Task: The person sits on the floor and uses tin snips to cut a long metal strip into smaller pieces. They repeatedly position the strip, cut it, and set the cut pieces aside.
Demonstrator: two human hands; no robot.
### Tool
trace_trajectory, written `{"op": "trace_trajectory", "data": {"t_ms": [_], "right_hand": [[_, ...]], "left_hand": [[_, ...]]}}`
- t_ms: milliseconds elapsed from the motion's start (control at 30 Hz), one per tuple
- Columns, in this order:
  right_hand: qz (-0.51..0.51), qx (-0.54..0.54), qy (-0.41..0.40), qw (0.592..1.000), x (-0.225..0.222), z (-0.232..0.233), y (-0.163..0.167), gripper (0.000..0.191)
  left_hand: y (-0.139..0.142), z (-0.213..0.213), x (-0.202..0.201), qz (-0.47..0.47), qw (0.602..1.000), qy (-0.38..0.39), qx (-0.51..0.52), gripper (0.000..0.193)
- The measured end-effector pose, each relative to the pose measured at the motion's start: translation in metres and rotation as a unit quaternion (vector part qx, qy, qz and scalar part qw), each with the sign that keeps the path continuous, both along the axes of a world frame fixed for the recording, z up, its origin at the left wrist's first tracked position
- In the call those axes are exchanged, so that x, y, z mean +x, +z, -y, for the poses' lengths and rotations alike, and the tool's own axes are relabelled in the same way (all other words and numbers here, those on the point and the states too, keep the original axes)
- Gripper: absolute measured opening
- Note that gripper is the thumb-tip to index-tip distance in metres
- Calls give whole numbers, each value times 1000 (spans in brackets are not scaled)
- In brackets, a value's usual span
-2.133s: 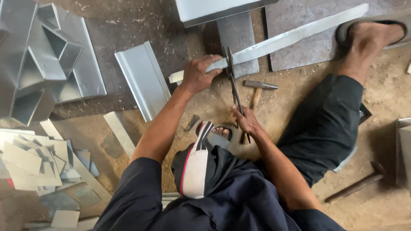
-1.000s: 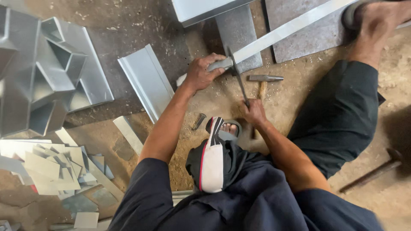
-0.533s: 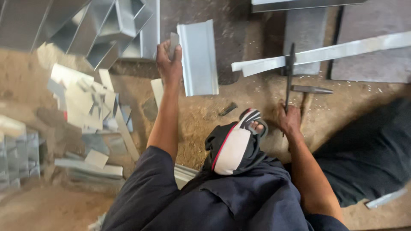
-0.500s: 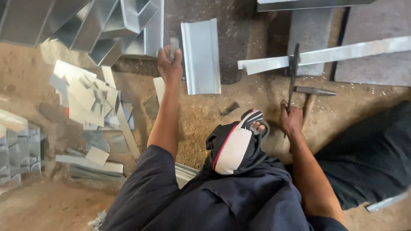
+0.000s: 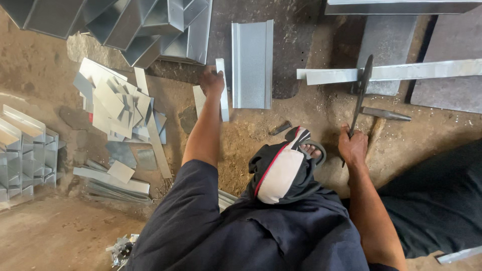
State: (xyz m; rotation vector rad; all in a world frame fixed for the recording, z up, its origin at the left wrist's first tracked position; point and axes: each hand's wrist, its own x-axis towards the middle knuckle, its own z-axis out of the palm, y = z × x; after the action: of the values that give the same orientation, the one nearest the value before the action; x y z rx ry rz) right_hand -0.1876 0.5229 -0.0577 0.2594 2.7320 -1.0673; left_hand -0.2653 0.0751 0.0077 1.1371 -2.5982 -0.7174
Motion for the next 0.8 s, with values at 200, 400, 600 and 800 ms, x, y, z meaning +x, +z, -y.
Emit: {"op": "trace_trajectory", "data": {"t_ms": [200,400,600,800], "right_hand": [[73,59,37,995,-4,-7,-17,61],[53,-125,-3,991,22,-17,1,52],[63,-180,-22,981,31,-34,35,55],[81,-213,-60,972,31,-34,24,49]], "left_hand": [[15,-25,12,-59,988,-47,-139,34],[131,-181,38,-283,843,-436,139,27],[206,-291,-3,-340,713,-612,46,20],[187,-351,-25,-229,712,-645,-154,15]]}}
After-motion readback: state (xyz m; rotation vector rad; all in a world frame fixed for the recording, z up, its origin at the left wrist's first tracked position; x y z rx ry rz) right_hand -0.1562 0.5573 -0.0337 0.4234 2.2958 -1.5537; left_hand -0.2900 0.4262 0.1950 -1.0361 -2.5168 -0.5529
